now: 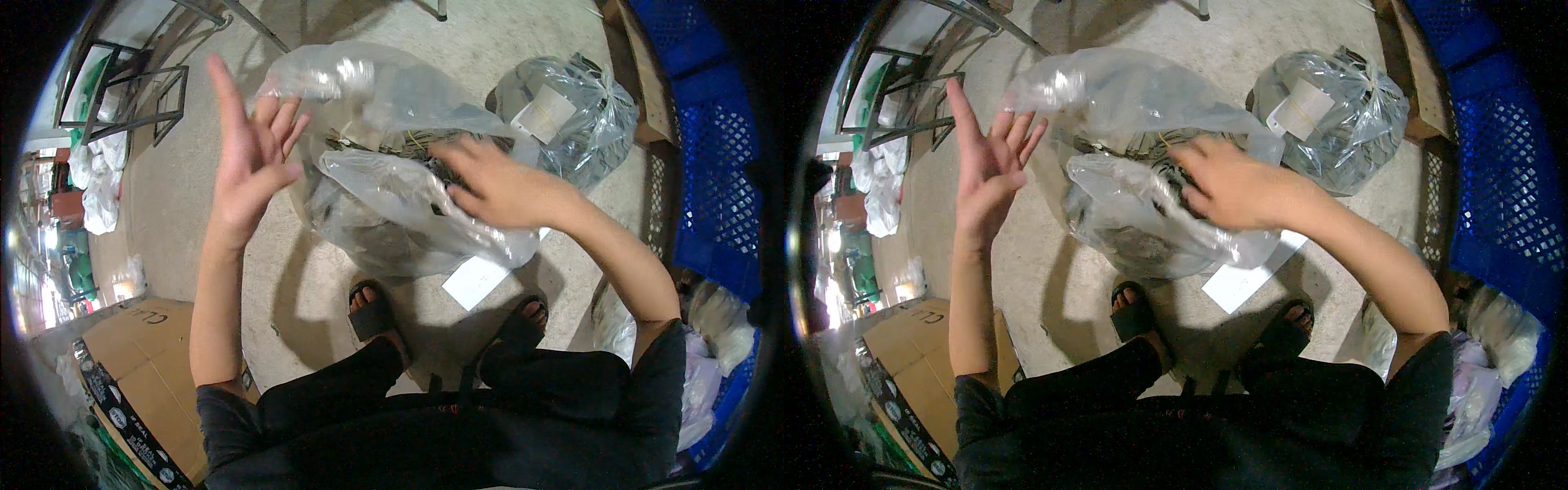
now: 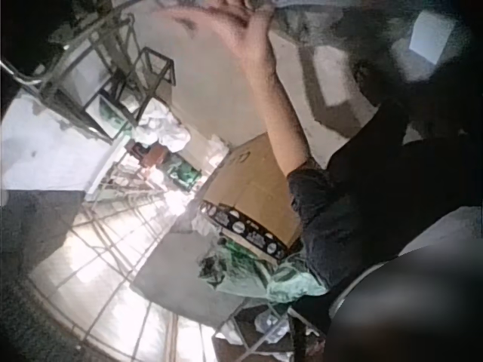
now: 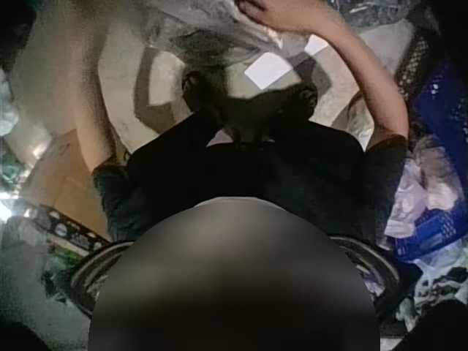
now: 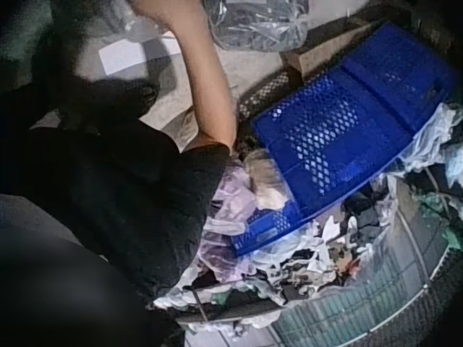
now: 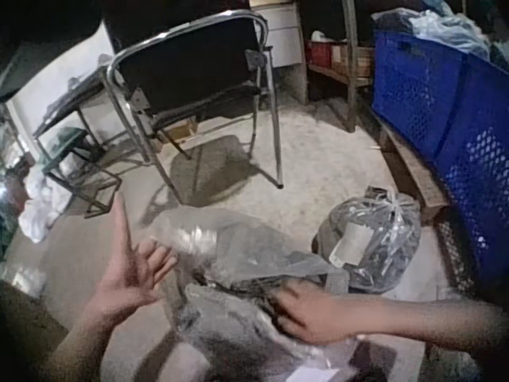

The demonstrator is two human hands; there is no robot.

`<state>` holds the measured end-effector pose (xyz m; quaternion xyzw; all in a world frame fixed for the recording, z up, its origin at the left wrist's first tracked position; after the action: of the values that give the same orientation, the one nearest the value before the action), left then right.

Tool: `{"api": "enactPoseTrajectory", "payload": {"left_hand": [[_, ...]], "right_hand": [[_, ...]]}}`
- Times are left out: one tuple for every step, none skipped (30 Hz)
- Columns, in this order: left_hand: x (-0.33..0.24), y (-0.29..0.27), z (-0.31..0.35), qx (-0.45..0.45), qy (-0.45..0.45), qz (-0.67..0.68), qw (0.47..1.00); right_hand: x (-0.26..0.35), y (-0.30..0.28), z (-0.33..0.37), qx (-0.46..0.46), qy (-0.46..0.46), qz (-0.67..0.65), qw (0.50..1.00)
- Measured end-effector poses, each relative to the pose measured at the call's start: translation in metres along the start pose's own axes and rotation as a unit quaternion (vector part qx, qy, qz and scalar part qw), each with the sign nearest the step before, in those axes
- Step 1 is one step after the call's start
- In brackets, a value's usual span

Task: The person unties a plastic bag and removes several bundles of folded beige fabric items. They place the bundles on the floor and then pick up one bundle to inspect it closely.

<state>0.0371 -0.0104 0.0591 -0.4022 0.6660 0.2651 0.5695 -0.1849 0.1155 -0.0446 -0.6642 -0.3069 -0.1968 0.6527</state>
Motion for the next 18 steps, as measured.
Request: {"api": "enactPoseTrajectory", "payload": {"left_hand": [[-0.002,0.002,0.001,0.014,0.029,-0.087,0.996],[-0.007,0.002,-0.001,0.015,0.108,-0.187,0.976],[-0.005,0.003,0.000,0.018,0.127,-0.240,0.962],[-0.003,0.004,0.001,0.021,0.144,-0.292,0.945],[-0.001,0.005,0.002,0.020,0.164,-0.343,0.925],[0.007,0.013,0.007,0.059,0.180,-0.387,0.902],[0.017,0.021,0.012,0.088,0.190,-0.424,0.881],[0.034,0.033,0.022,0.126,0.108,-0.392,0.905],[0.046,0.045,0.034,0.155,0.055,-0.341,0.925],[0.054,0.053,0.040,0.208,0.071,-0.343,0.913],[0.060,0.060,0.049,0.271,0.087,-0.355,0.891],[0.058,0.060,0.053,0.248,0.117,-0.340,0.900],[0.056,0.059,0.058,0.238,0.109,-0.341,0.903],[0.053,0.057,0.065,0.229,0.096,-0.340,0.907],[0.052,0.051,0.071,0.238,0.027,-0.349,0.906],[0.046,0.040,0.076,0.244,-0.033,-0.353,0.903],[0.036,0.031,0.079,0.240,-0.064,-0.341,0.907],[0.027,0.025,0.083,0.220,-0.067,-0.367,0.902]], "right_hand": [[0.001,-0.008,-0.007,-0.081,-0.014,0.067,0.994],[0.000,-0.015,-0.014,-0.133,-0.002,0.153,0.979],[0.008,-0.025,-0.019,-0.203,-0.054,0.179,0.961],[0.011,-0.036,-0.023,-0.243,-0.078,0.223,0.941],[0.015,-0.046,-0.027,-0.278,-0.098,0.280,0.914],[0.024,-0.056,-0.030,-0.342,-0.155,0.270,0.887],[0.021,-0.051,-0.038,-0.244,-0.110,0.257,0.929],[0.017,-0.045,-0.045,-0.145,-0.066,0.241,0.957],[0.017,-0.037,-0.049,-0.069,-0.051,0.207,0.974],[0.022,-0.026,-0.051,-0.062,-0.022,0.113,0.991],[0.023,-0.011,-0.053,0.002,-0.013,0.103,0.995],[0.022,0.005,-0.054,0.067,-0.013,0.097,0.993],[0.017,0.019,-0.054,0.143,-0.006,0.099,0.985],[0.012,0.025,-0.057,0.138,-0.030,0.084,0.986],[0.003,0.031,-0.062,0.142,-0.046,0.076,0.986],[-0.004,0.033,-0.069,0.130,-0.084,0.049,0.987],[-0.017,0.027,-0.079,0.067,-0.105,0.080,0.989],[-0.023,0.015,-0.093,-0.028,-0.171,0.078,0.982]]}}
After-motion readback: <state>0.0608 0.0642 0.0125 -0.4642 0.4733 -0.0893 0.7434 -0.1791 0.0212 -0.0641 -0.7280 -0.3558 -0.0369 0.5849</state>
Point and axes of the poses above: each hand's wrist, its own z-axis away from the middle knuckle, its own y-axis out of the palm, x = y × z, the point moved 5 cm from there along -z, towards the middle knuckle, and after that the axes turned 15 degrees about -x, right-handed, at the moved point
